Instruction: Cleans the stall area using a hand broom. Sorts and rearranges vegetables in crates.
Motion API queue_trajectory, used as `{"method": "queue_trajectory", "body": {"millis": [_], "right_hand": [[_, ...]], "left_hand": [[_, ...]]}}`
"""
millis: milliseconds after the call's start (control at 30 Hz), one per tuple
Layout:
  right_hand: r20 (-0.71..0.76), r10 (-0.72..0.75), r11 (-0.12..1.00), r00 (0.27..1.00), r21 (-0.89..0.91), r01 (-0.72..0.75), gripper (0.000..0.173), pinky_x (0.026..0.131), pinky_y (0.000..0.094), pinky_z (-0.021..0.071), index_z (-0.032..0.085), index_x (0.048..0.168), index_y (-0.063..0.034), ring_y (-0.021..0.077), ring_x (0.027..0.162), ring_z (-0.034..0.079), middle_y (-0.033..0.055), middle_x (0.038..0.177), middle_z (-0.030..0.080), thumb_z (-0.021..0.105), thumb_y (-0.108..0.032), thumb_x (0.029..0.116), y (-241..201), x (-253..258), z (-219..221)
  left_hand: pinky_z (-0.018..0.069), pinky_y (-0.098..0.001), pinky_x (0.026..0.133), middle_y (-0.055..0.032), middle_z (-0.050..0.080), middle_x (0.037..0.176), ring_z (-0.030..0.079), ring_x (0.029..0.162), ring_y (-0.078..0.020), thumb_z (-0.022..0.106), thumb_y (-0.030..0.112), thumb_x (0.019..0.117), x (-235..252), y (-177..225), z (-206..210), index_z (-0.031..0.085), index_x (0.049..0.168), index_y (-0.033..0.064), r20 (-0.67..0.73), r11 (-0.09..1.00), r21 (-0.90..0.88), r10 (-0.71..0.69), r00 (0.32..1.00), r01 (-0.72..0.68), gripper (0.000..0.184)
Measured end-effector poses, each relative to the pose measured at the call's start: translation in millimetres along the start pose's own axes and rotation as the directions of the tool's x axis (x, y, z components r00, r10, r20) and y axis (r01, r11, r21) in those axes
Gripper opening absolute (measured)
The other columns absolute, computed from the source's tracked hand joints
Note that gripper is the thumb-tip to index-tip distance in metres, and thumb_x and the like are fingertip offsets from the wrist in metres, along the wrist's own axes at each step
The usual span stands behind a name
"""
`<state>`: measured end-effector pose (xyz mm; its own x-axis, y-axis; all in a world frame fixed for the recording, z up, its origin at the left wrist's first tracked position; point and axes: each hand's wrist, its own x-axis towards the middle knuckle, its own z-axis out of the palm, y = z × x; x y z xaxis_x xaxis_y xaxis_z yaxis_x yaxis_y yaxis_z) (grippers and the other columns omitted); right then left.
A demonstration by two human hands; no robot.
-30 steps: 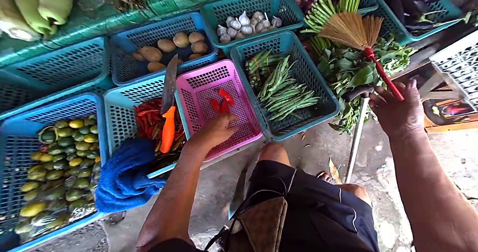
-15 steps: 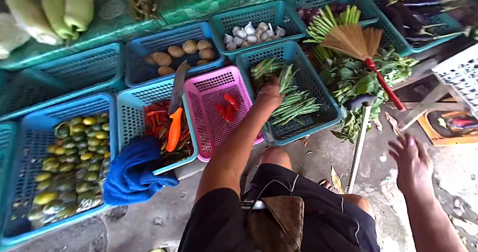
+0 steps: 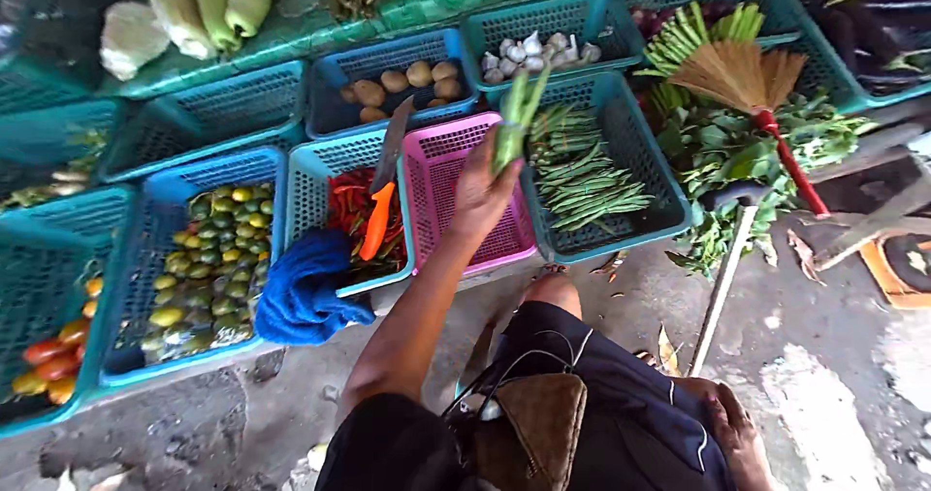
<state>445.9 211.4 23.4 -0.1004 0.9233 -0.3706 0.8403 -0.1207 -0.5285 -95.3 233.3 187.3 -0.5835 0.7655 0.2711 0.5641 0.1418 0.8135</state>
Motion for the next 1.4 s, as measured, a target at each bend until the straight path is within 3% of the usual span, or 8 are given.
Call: {"method": "queue_trajectory", "body": {"millis": [200, 433, 567, 667, 833, 1033, 1233, 1400], "right_hand": [[0.077, -0.004, 0.986, 0.997, -0.164, 0.017, 0.044, 0.115, 0.0687, 0.0303, 0.059, 0.143, -0.0051, 0.051, 0.144, 0.039, 0.0297, 0.154, 0.045, 0.045, -0.026, 0.1067, -27, 11, 3], [0.048, 0.086, 0.953, 0.995, -0.296, -0.068, 0.038, 0.11, 0.0653, 0.0378, 0.067, 0.135, -0.013, 0.0433, 0.141, 0.046, 0.0172, 0.151, 0.054, 0.044, -0.027, 0.1082, -43, 27, 12], [0.073, 0.124, 0.945, 0.99, -0.312, -0.095, 0.038, 0.108, 0.0653, 0.0399, 0.07, 0.131, -0.0151, 0.0386, 0.14, 0.049, 0.0115, 0.147, 0.058, 0.046, -0.03, 0.1069, -49, 28, 10], [0.046, 0.117, 0.952, 0.992, -0.29, -0.099, 0.037, 0.109, 0.0634, 0.041, 0.071, 0.129, -0.0133, 0.0371, 0.137, 0.052, 0.0108, 0.144, 0.061, 0.047, -0.029, 0.1066, -42, 28, 9], [0.056, 0.114, 0.953, 0.992, -0.287, -0.094, 0.038, 0.109, 0.06, 0.0423, 0.071, 0.128, -0.012, 0.0343, 0.135, 0.055, 0.0106, 0.142, 0.063, 0.045, -0.031, 0.107, -38, 32, 7], [0.079, 0.14, 0.946, 0.987, -0.306, -0.109, 0.039, 0.108, 0.0604, 0.0427, 0.07, 0.129, -0.0153, 0.0334, 0.134, 0.056, 0.0098, 0.141, 0.063, 0.044, -0.034, 0.1074, -41, 38, 8], [0.053, 0.129, 0.95, 0.99, -0.294, -0.107, 0.038, 0.107, 0.0618, 0.0428, 0.071, 0.128, -0.0131, 0.0353, 0.133, 0.056, 0.0105, 0.141, 0.064, 0.045, -0.032, 0.1072, -39, 35, 8], [0.063, 0.123, 0.949, 0.99, -0.301, -0.099, 0.038, 0.106, 0.0627, 0.0429, 0.071, 0.127, -0.0137, 0.0367, 0.132, 0.057, 0.0104, 0.139, 0.065, 0.045, -0.031, 0.1073, -40, 38, 10]], "left_hand": [[0.0441, -0.0721, 0.101, -0.0267, 0.054, 0.143, 0.054, 0.128, -0.0498, 0.072, 0.02, 0.0961, -40, -31, -41, 0.045, 0.154, 0.0083, 0.175, 0.837, 0.541, -0.21, 0.962, 0.084, 0.065], [0.0378, -0.0617, 0.113, -0.0237, 0.054, 0.146, 0.048, 0.138, -0.0426, 0.071, 0.028, 0.0969, 19, 48, 21, 0.056, 0.143, 0.0017, 0.47, 0.845, 0.449, 0.053, 0.881, -0.29, 0.055], [0.0206, -0.0683, 0.12, -0.0315, 0.032, 0.16, 0.032, 0.148, -0.0498, 0.085, 0.065, 0.0711, 51, 42, 112, 0.017, 0.166, 0.0167, 0.659, 0.767, 0.535, -0.115, 0.743, -0.355, 0.126], [0.0042, -0.0752, 0.119, -0.0361, 0.007, 0.166, 0.012, 0.151, -0.0578, 0.089, 0.073, 0.0556, 62, 21, 148, -0.001, 0.167, 0.0311, 0.631, 0.691, 0.666, -0.322, 0.706, -0.28, 0.149], [0.0332, -0.0747, 0.106, -0.032, 0.031, 0.158, 0.042, 0.136, -0.0539, 0.089, 0.049, 0.0685, 71, 22, 149, 0.017, 0.166, 0.0317, 0.621, 0.694, 0.669, -0.326, 0.713, -0.266, 0.122], [0.0414, -0.0741, 0.1, -0.0318, 0.03, 0.159, 0.047, 0.132, -0.0548, 0.087, 0.045, 0.0725, 86, 13, 143, 0.025, 0.164, 0.0301, 0.569, 0.799, 0.597, -0.364, 0.738, -0.067, 0.112], [0.0505, -0.0533, 0.103, -0.018, 0.062, 0.137, 0.061, 0.125, -0.0302, 0.072, 0.008, 0.0811, 99, 7, 113, 0.052, 0.148, 0.0106, 0.579, 0.935, -0.032, -0.271, 0.769, 0.354, 0.07], [0.0555, -0.0449, 0.093, -0.0149, 0.065, 0.128, 0.065, 0.112, -0.023, 0.064, 0.005, 0.0787, 101, 2, 98, 0.056, 0.14, 0.0076, 0.531, 0.892, -0.223, -0.226, 0.817, 0.392, 0.062]]}}
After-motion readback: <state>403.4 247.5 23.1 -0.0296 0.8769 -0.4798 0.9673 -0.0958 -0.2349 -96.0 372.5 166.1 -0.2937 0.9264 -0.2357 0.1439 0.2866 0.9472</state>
